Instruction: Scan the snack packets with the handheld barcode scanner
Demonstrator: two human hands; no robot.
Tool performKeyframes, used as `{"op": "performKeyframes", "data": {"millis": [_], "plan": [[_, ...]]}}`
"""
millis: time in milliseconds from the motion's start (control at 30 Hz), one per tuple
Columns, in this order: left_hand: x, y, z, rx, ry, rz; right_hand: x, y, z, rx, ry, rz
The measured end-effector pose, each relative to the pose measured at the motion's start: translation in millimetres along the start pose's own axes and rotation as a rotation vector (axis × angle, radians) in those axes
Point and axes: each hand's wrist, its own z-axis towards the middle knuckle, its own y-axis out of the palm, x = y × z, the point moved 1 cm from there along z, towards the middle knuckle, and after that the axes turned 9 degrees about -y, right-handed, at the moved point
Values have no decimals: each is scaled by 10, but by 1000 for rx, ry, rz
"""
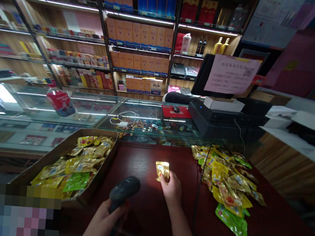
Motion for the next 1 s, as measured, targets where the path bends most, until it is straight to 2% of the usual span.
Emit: {"op": "performKeyframes", "data": {"millis": [267,400,567,800,1000], "plan": [[-111,48,152,11,3,10,-50,-66,-32,-44,8,1],[-140,141,181,-53,-26,-45,-10,-112,-80,-136,113,14],[-101,187,141,-62,-25,-87,91,-110,-72,-270,246,35],[-203,177,143,-62,-41,-54,104,-116,-41,-371,315,-128],[-319,89,162,-60,-53,-113,82,-172,-27,-430,353,-148]]}}
